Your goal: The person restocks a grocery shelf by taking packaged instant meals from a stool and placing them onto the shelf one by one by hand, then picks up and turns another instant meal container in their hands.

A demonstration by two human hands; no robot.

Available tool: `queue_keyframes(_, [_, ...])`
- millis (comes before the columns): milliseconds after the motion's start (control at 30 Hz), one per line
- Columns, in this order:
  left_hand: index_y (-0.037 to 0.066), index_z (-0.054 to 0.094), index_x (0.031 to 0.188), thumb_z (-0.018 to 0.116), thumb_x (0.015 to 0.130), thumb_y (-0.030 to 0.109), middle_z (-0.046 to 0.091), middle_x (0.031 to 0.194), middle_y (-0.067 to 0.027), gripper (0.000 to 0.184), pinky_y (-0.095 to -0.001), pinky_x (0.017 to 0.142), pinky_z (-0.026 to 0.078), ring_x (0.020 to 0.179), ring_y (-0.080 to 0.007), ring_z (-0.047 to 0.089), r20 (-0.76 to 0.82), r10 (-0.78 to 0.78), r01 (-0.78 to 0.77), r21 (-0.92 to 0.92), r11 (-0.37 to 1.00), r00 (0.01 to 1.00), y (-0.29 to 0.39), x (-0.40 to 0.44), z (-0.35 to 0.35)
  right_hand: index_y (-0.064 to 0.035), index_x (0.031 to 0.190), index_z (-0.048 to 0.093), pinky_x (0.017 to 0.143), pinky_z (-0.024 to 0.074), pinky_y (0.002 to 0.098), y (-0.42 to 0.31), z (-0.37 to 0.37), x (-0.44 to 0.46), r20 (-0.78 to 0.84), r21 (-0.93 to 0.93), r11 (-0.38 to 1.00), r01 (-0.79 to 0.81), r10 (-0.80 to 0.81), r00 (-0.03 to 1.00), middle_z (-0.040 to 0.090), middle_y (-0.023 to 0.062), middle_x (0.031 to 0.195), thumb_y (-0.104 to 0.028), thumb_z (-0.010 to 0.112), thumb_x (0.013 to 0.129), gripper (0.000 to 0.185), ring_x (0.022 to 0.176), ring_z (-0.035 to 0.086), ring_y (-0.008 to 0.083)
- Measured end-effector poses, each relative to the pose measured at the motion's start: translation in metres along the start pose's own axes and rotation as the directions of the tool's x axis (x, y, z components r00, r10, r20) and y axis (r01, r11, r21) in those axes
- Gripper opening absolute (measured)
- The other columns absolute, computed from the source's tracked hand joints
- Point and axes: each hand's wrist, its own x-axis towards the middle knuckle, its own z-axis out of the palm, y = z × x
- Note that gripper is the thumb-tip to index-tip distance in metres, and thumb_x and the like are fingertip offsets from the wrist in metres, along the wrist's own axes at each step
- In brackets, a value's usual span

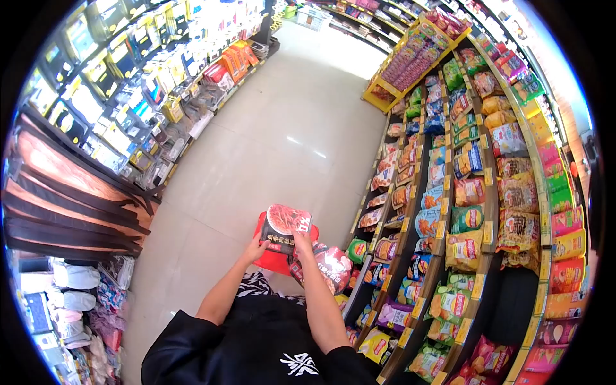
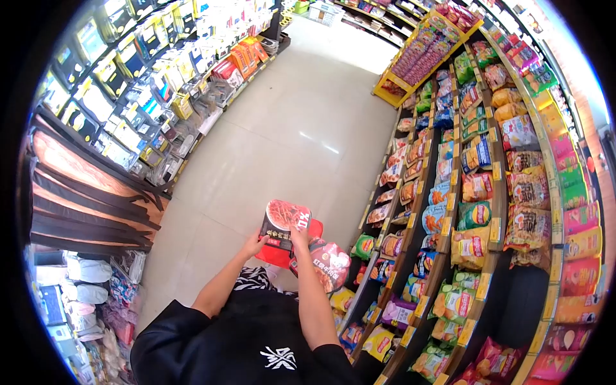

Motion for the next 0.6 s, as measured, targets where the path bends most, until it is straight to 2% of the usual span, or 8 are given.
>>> queue_keyframes(33, [0.001,0.041,0.132,0.058,0.09,0.021,0.059,0.118,-0.015,0.049,-0.0343,0.095,0.042,0.109,-0.0235,0.056,-0.012,0.017,-0.017,0.008,1.0,1.0,-0.002,0.0,0.001,0.0029,0.109,0.06,0.079,0.0455,0.0305,-0.006,0.004,-0.007,-0.06,-0.01,1.0,0.0,0.0,0.998,0.062,0.0119,0.107,-0.026,0.065,0.083,0.039,0.092,0.057,0.0174])
queue_keyframes(133, [0.002,0.04,0.135,0.057,0.09,0.018,0.058,0.12,-0.0159,0.051,-0.0342,0.097,0.04,0.111,-0.0243,0.054,-0.055,0.067,-0.066,0.017,0.998,0.996,-0.01,0.006,0.004,0.0031,0.107,0.06,0.08,0.0457,0.031,0.004,0.004,0.014,-0.05,-0.191,0.981,-0.009,-0.001,0.999,0.063,0.012,0.105,-0.027,0.065,0.083,0.039,0.092,0.058,0.0175])
queue_keyframes(267, [0.003,0.039,0.137,0.057,0.089,0.016,0.057,0.122,-0.0148,0.052,-0.0348,0.099,0.039,0.113,-0.024,0.053,-0.08,0.087,-0.088,-0.018,0.996,0.993,0.009,0.003,-0.005,0.0053,0.109,0.057,0.084,0.0456,0.0336,0.029,0.011,0.048,-0.201,-0.359,0.932,0.048,-0.127,0.971,0.063,0.0162,0.106,-0.031,0.067,0.08,0.047,0.095,0.059,0.0221])
queue_keyframes(300, [0.004,0.039,0.137,0.057,0.089,0.015,0.057,0.123,-0.0139,0.053,-0.0348,0.1,0.038,0.113,-0.0235,0.052,-0.078,0.082,-0.084,-0.026,0.996,0.994,0.012,0.004,-0.008,0.0055,0.11,0.057,0.086,0.0448,0.0344,0.016,0.014,0.036,-0.201,-0.391,0.919,0.05,-0.138,0.97,0.062,0.0178,0.108,-0.032,0.067,0.08,0.049,0.098,0.058,0.0238])
queue_keyframes(400, [0.005,0.041,0.137,0.059,0.089,0.015,0.056,0.125,-0.0095,0.052,-0.0355,0.099,0.039,0.113,-0.0219,0.052,0.068,-0.123,0.138,-0.287,0.948,0.99,0.018,0.007,-0.026,0.0052,0.113,0.055,0.092,0.042,0.0365,-0.003,0.021,0.014,-0.217,-0.438,0.897,0.063,-0.173,0.961,0.057,0.0225,0.116,-0.034,0.069,0.078,0.054,0.109,0.055,0.0283])
queue_keyframes(467, [0.006,0.041,0.137,0.06,0.088,0.015,0.054,0.126,-0.0074,0.053,-0.0355,0.099,0.039,0.113,-0.0205,0.052,0.098,-0.069,0.101,-0.369,0.924,0.993,0.025,0.001,-0.041,0.0038,0.116,0.055,0.096,0.0394,0.0374,-0.009,0.027,0.008,-0.247,-0.412,0.906,0.096,-0.213,0.945,0.052,0.0253,0.123,-0.036,0.07,0.077,0.058,0.117,0.05,0.0302])
queue_keyframes(567, [0.005,0.042,0.134,0.063,0.086,0.013,0.052,0.127,-0.0068,0.053,-0.0351,0.101,0.037,0.117,-0.0196,0.049,0.086,-0.048,0.081,-0.441,0.894,0.995,0.054,-0.022,-0.063,-0.0029,0.121,0.053,0.092,0.0403,0.0437,-0.033,0.033,-0.028,-0.258,-0.459,0.819,0.344,-0.493,0.831,0.059,0.024,0.108,-0.038,0.07,0.076,0.059,0.103,0.056,0.0359])
queue_keyframes(600, [0.004,0.043,0.132,0.064,0.085,0.013,0.052,0.127,-0.007,0.052,-0.0349,0.102,0.036,0.119,-0.0195,0.048,0.074,-0.048,0.077,-0.457,0.886,0.996,0.063,-0.028,-0.07,-0.002,0.12,0.053,0.091,0.0407,0.0432,-0.041,0.033,-0.037,-0.223,-0.446,0.81,0.379,-0.511,0.83,0.058,0.0233,0.106,-0.036,0.069,0.077,0.057,0.101,0.055,0.0351])
